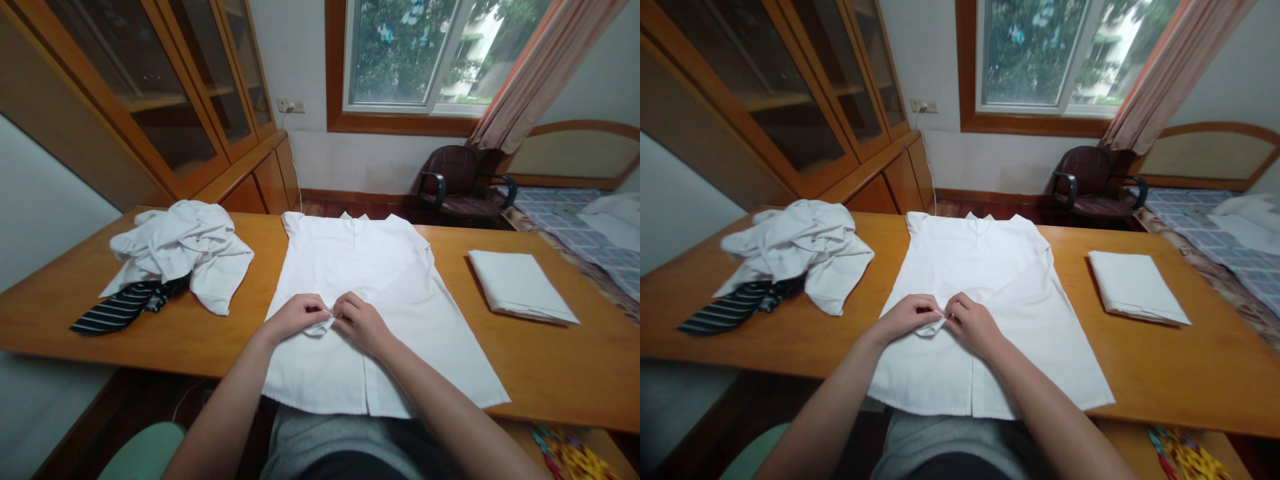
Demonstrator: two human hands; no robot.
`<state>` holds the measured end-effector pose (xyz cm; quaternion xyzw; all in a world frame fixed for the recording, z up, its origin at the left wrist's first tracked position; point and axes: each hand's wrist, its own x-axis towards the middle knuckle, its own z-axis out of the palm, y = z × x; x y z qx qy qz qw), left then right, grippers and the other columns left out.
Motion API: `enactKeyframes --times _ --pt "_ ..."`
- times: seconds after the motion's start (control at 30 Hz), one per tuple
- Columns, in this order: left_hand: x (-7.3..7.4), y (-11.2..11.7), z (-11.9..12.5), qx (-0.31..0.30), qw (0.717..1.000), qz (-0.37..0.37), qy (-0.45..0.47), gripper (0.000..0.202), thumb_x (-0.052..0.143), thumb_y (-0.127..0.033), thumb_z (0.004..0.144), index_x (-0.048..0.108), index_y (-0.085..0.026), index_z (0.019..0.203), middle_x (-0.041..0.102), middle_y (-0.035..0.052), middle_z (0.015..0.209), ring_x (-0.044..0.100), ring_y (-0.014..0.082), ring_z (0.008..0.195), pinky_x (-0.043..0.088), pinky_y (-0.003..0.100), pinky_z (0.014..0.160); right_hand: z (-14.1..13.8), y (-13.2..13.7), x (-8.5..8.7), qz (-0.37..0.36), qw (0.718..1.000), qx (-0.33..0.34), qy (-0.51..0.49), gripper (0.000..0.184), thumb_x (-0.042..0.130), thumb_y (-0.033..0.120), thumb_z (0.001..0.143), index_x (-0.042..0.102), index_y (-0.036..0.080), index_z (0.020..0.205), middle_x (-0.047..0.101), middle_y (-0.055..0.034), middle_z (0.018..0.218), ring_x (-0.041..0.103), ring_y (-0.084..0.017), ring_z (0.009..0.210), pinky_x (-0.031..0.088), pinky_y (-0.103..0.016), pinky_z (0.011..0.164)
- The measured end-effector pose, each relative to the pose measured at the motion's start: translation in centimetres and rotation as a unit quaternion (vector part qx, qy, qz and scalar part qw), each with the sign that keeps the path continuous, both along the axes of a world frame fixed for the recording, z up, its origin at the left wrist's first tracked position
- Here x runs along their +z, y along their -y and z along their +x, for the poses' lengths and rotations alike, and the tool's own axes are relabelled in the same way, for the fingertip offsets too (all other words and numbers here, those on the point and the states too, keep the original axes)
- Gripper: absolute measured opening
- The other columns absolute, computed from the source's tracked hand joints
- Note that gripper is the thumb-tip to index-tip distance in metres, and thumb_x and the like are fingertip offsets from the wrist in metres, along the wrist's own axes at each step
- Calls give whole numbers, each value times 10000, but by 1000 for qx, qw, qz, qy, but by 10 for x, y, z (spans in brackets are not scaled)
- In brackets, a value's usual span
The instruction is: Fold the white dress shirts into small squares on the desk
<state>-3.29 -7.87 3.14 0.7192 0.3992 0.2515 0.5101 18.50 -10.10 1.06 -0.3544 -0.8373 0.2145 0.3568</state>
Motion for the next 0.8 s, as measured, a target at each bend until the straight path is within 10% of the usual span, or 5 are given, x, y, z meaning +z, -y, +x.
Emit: enactKeyframes --times 0.8 --pt "1 4 1 51 997 -46 -23 212 705 -327 779 714 -159 908 615 -21 754 508 112 669 382 218 618 -1 -2 0 -44 998 -35 17 45 628 240 921 599 222 950 616 -18 867 568 -155 733 430 -262 657"
